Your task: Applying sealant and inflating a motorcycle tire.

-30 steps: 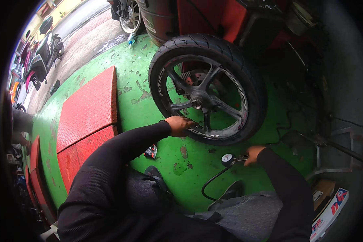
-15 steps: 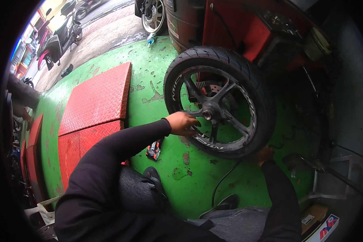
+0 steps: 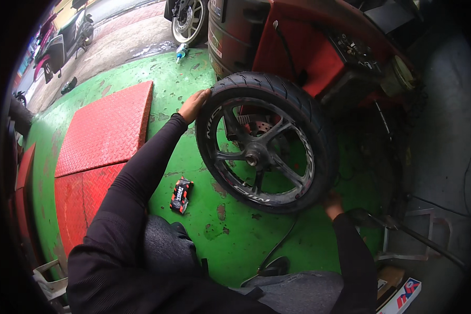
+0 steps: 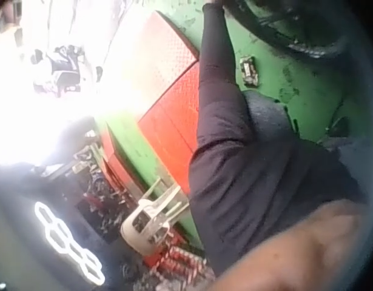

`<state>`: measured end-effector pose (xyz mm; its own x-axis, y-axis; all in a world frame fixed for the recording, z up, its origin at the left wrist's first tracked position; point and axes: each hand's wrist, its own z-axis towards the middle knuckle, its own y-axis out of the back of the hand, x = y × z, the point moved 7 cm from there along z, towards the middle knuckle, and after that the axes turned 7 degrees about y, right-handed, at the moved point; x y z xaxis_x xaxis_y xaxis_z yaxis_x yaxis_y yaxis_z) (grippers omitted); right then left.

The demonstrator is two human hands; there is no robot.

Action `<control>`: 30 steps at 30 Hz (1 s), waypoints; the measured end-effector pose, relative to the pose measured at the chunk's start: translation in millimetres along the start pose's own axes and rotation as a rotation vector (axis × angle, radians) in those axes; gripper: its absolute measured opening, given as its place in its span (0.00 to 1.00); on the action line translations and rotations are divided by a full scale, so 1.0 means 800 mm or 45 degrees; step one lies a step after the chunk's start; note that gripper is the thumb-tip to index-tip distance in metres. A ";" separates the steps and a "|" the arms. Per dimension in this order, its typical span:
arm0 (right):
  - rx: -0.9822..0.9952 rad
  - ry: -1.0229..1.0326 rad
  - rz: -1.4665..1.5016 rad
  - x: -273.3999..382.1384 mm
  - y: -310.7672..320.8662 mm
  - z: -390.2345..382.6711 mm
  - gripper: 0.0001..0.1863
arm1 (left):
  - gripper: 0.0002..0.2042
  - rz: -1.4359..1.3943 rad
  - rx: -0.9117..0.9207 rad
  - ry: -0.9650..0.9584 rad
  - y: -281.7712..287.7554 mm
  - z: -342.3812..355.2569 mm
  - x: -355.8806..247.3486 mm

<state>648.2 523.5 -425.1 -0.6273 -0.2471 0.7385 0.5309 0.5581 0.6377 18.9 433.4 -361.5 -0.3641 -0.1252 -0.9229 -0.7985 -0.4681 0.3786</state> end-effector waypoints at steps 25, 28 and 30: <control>-0.250 0.566 -0.253 0.428 -0.017 -0.048 0.48 | 0.17 0.502 -0.641 -0.872 0.078 -0.056 0.079; -0.146 0.844 -0.479 0.485 -0.044 -0.061 0.48 | 0.24 -0.077 -0.248 0.159 0.138 -0.077 0.064; -0.150 1.051 -0.445 0.507 -0.059 -0.058 0.48 | 0.30 -0.235 -0.300 0.258 0.145 -0.135 -0.053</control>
<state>395.5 360.2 -145.3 -0.1795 -0.9024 0.3917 0.4700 0.2711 0.8400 -6.5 290.3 -285.7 -0.1027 -0.1793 -0.9784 -0.7011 -0.6847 0.1991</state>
